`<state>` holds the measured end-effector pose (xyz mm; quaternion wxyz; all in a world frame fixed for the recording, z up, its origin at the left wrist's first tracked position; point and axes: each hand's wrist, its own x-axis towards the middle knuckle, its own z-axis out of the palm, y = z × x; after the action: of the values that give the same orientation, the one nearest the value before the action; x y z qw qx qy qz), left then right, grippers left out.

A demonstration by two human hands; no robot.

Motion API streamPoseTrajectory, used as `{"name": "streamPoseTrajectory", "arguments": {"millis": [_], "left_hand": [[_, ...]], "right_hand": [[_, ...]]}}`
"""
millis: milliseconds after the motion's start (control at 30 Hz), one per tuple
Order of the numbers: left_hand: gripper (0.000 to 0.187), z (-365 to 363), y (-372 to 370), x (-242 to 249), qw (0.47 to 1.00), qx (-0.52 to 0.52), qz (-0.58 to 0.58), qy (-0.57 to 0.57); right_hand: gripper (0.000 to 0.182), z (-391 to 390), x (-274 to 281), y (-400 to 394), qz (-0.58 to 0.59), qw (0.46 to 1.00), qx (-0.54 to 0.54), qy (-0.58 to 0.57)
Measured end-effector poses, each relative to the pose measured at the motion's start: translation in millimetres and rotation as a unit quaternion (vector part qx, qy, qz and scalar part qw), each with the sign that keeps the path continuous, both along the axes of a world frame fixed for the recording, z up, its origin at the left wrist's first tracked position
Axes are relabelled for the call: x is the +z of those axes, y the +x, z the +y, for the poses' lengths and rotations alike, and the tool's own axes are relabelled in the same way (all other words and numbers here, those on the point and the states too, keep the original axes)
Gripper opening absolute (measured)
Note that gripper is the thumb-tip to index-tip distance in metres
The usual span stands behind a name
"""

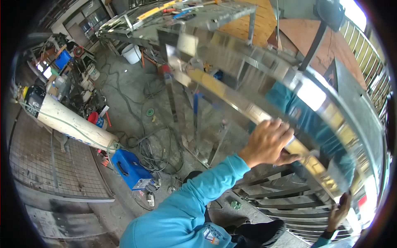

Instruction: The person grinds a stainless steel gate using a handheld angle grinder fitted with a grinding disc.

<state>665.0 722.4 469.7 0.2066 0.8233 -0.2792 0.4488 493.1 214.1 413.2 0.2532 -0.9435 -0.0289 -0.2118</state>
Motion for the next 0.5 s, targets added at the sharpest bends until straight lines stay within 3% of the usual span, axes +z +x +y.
{"name": "streamPoseTrajectory", "arguments": {"millis": [33, 67, 100, 133, 167, 200, 233, 267, 300, 333, 367, 433, 467, 500], "left_hand": [[0.066, 0, -4, 1, 0.999, -0.008, 0.026, -0.02], [0.063, 1, -7, 1, 0.996, -0.025, 0.078, -0.032], [0.064, 1, -14, 7, 0.992, -0.029, 0.119, -0.042], [0.062, 7, -22, 20, 0.982, -0.045, 0.182, -0.023], [0.061, 13, -28, 34, 0.968, -0.063, 0.242, -0.006], [0.061, 21, -35, 42, 0.967, -0.062, 0.245, -0.02], [0.059, 27, -41, 45, 0.959, -0.111, 0.256, -0.058], [0.06, 37, -53, 49, 0.946, -0.162, 0.264, -0.095], [0.061, 49, -74, 54, 0.927, -0.158, 0.312, -0.134], [0.063, 68, -105, 58, 0.904, -0.156, 0.36, -0.17], [0.064, 91, -143, 60, 0.861, -0.13, 0.452, -0.194], [0.07, 148, -233, 49, 0.775, -0.091, 0.576, -0.244], [0.077, 172, -296, 22, 0.714, -0.008, 0.657, -0.243], [0.084, 198, -346, 50, 0.583, 0.036, 0.758, -0.29]], "right_hand": [[0.075, 30, 15, -1, 0.037, 0.998, -0.046, -0.016], [0.072, 65, 60, 5, 0.227, 0.94, -0.149, -0.206], [0.07, 59, 37, 4, 0.118, 0.974, -0.133, -0.142], [0.068, 102, 80, 9, 0.206, 0.947, -0.165, -0.181], [0.07, 84, 51, 4, 0.169, 0.932, -0.208, -0.243], [0.077, 110, 77, 10, 0.253, 0.923, -0.208, -0.201], [0.084, 124, 68, 7, 0.168, 0.95, -0.208, -0.163], [0.089, 172, 86, 3, 0.232, 0.926, -0.219, -0.203], [0.092, 191, 77, -10, 0.192, 0.953, -0.113, -0.206], [0.086, 254, 121, -7, 0.173, 0.974, 0.009, -0.149], [0.072, 303, 156, 0, 0.157, 0.973, 0.134, -0.099], [0.058, 390, 238, 26, 0.04, 0.945, 0.272, -0.177], [0.055, 408, 251, 48, -0.006, 0.941, 0.295, -0.166], [0.054, 430, 271, 72, -0.066, 0.944, 0.273, -0.172]]}}
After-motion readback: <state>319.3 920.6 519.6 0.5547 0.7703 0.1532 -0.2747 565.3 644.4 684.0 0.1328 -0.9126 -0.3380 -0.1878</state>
